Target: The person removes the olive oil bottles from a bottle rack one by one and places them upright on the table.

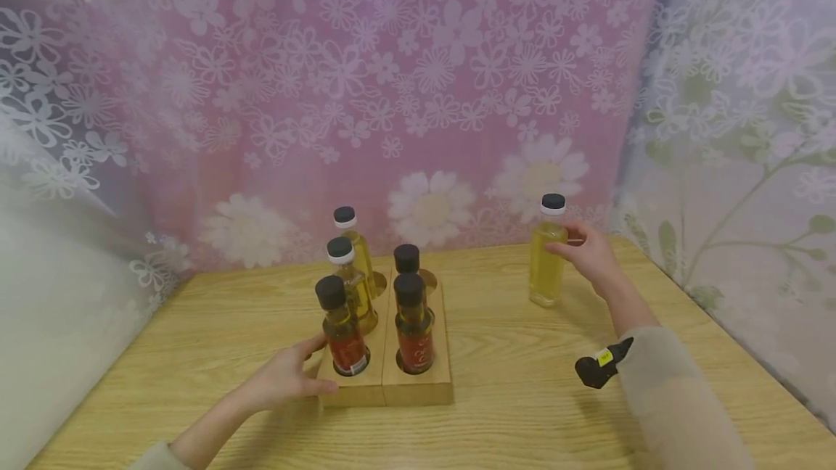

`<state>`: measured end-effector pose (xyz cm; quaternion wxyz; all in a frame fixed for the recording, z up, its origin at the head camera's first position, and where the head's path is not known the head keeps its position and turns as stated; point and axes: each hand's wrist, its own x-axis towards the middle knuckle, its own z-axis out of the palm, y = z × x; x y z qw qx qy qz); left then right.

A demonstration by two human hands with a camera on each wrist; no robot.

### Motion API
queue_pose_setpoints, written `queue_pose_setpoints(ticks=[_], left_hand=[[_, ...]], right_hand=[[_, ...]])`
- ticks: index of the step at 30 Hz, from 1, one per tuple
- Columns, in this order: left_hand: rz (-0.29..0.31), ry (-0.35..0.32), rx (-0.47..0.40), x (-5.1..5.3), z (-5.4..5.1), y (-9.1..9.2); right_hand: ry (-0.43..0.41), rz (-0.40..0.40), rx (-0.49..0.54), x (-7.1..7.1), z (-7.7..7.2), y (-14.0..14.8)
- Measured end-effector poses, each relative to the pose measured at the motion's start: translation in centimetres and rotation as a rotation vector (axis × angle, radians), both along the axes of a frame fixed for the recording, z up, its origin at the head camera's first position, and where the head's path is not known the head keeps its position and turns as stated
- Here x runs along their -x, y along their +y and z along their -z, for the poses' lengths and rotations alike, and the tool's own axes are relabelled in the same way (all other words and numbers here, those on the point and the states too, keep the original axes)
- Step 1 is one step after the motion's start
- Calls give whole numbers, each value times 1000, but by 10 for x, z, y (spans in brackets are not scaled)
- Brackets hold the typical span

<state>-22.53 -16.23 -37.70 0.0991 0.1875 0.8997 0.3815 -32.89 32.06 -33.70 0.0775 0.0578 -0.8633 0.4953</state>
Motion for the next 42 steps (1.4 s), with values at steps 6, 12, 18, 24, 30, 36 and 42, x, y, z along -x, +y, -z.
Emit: queue_pose_setpoints(ticks=[6,12,18,24,30,36,42], left_hand=[[-1,-9,-4,0,1,1],[-20,-3,7,0,0,0],[-25,16,27,0,0,0],[-22,10,31,1,0,0],[-18,-6,25,1,0,1],[-23,8,33,1,0,0],[-10,-2,20,0,0,0]], right_hand=[[-13,-4,3,0,5,6],[-18,-77,16,1,5,14],[-22,-123,59,3,5,17],[-8,-125,58,0,8,21],[19,-123,102,-12,11,33],[47,-175,167,-25,12,44],[48,-224,145,-35,7,40]])
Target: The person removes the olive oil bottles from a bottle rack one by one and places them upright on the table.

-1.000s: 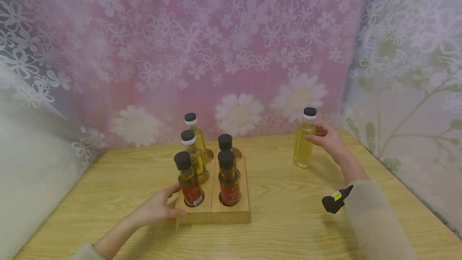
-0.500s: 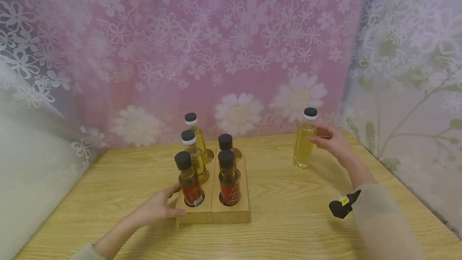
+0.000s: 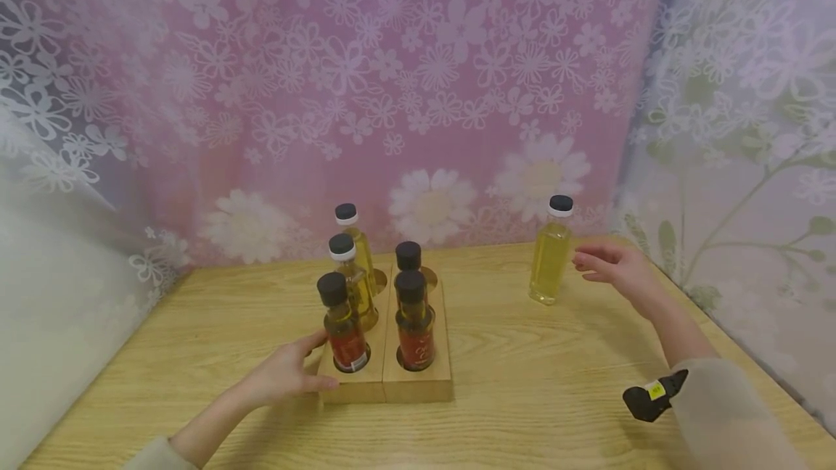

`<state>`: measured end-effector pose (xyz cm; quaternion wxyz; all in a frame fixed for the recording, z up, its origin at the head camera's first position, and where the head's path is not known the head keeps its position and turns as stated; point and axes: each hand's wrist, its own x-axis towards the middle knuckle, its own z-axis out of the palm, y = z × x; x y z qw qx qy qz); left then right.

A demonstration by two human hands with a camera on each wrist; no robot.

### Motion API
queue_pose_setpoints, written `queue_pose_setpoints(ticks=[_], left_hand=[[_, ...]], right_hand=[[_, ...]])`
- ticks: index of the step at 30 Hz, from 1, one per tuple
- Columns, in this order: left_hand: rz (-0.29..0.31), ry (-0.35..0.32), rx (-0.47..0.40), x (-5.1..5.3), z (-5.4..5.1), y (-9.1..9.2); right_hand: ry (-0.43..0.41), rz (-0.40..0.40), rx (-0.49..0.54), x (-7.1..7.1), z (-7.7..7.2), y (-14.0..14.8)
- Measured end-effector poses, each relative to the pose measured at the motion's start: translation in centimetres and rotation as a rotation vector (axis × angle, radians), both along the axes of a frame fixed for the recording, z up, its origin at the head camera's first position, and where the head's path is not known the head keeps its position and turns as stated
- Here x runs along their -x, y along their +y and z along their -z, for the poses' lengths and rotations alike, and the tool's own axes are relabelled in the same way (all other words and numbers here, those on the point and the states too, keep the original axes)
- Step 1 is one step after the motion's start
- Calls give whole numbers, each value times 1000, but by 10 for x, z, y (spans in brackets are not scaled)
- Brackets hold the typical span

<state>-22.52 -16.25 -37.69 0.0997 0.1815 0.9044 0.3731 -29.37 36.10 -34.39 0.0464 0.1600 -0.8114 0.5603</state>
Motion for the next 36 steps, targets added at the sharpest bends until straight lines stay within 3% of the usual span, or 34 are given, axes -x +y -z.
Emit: queue_pose_setpoints(ticks=[6,12,16,31,36], left_hand=[[-5,-5,5,-1,-1,1],[-2,5,12,1,0,0],[1,9,14,2,0,0],[3,-1,20,1,1,-1],[5,3,19,1,1,-1]], right_hand=[[36,-67,-107,-6,-13,-24],[-10,-104,-211,-12,-30,-62],[-35,-144,-199,-11,-37,-84],[2,-284,-120,3,-34,-141],[8,-330,-158,7,-31,-156]])
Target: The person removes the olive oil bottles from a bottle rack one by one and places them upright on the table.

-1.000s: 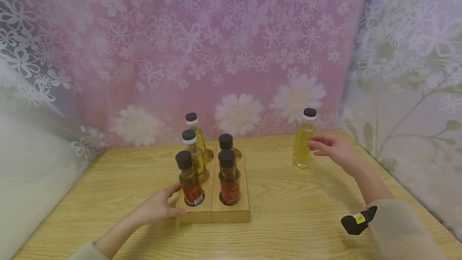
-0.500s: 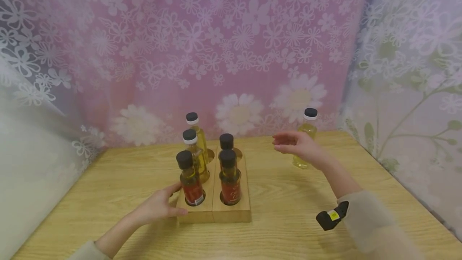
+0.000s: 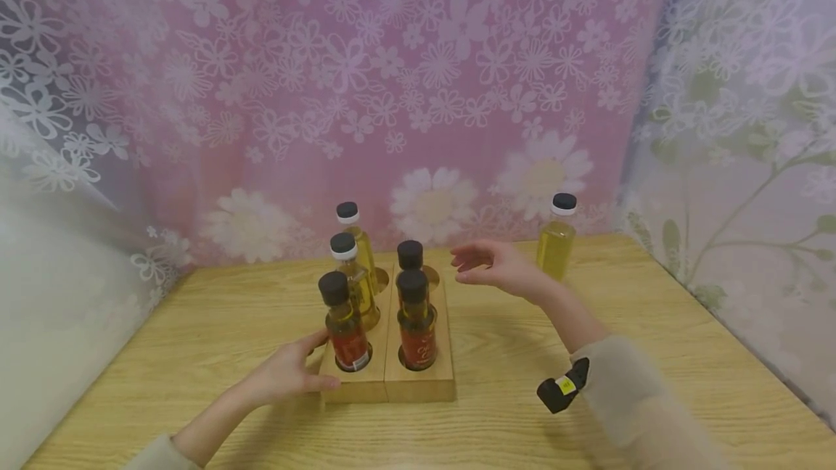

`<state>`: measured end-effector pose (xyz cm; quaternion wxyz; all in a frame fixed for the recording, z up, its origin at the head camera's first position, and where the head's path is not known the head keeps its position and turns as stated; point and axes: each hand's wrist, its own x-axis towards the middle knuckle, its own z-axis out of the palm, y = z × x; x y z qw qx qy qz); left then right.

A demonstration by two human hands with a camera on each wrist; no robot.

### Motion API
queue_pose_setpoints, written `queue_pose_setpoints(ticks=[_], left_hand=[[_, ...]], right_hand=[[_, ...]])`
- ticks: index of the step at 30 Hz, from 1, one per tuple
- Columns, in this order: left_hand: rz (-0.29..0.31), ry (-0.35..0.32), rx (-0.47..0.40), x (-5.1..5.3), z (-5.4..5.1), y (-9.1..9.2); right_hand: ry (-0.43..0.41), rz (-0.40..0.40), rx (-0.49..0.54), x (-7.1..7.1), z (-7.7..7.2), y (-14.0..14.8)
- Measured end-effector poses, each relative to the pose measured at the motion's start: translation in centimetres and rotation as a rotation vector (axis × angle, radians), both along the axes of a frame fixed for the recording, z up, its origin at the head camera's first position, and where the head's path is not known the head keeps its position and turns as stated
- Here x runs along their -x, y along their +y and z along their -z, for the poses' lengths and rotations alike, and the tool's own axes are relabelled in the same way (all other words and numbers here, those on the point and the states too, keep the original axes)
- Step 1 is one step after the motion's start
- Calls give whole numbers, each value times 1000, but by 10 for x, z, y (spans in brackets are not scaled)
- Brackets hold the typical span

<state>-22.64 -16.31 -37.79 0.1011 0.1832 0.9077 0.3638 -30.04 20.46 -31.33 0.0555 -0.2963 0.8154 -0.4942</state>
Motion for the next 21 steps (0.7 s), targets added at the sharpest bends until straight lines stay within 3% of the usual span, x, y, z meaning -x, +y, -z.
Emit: queue_pose_setpoints(ticks=[5,13,21], left_hand=[[6,1,0,1,0,0],[7,3,-1,1,-1,-1],[4,-18,-7,0,-3,0]], right_hand=[[13,-48,-68,3,5,-15],[-11,-149,-64,5,13,-34],[-11,-170,-55,9,22,-47]])
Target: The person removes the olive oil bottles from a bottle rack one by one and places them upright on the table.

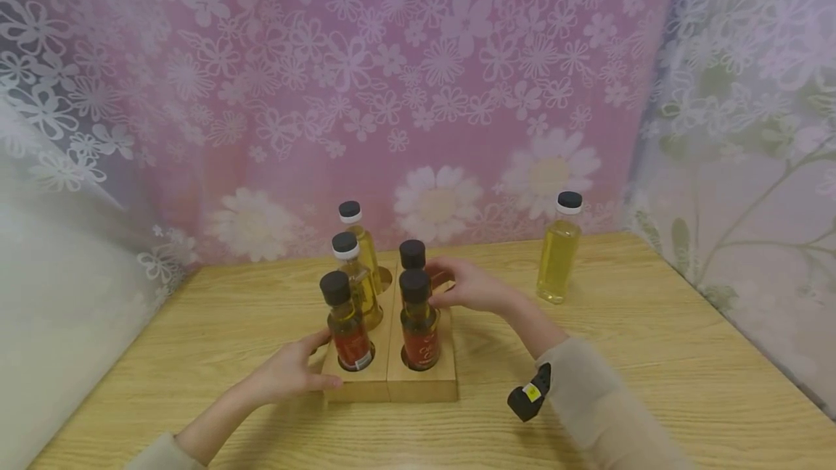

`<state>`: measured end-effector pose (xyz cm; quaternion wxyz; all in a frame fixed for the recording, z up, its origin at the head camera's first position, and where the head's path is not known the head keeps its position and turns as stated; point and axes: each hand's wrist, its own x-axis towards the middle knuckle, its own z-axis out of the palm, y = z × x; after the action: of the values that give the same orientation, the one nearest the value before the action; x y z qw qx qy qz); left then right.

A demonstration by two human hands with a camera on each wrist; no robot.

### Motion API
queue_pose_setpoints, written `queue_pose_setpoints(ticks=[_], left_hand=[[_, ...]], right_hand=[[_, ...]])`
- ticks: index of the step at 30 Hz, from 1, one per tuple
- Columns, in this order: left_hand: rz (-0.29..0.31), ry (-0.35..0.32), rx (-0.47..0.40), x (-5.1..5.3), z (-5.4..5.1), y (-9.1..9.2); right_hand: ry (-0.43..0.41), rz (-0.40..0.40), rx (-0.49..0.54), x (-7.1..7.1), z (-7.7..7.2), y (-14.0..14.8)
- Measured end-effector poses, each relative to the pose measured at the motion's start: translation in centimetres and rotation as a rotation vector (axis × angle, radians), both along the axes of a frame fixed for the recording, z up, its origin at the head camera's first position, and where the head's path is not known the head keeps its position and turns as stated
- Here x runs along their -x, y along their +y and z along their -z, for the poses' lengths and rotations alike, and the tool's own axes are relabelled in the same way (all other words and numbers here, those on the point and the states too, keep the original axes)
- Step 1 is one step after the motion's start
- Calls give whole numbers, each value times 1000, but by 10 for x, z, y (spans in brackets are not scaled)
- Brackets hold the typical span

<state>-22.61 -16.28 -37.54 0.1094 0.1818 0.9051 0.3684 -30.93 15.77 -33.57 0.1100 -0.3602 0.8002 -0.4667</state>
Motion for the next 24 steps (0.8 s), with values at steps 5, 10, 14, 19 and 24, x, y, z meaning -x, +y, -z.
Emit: queue_pose_setpoints(ticks=[5,10,14,19,24], left_hand=[[2,4,-1,0,0,0],[-3,2,3,0,0,0],[-5,8,6,1,-1,1],[2,7,1,1,0,0],[3,-5,-4,1,1,0]], right_hand=[[-8,0,9,3,6,-6],[6,27,-7,3,9,-13],[44,72,-17,1,8,-14],[52,91,-6,2,9,-13],[0,135,20,2,5,-10]])
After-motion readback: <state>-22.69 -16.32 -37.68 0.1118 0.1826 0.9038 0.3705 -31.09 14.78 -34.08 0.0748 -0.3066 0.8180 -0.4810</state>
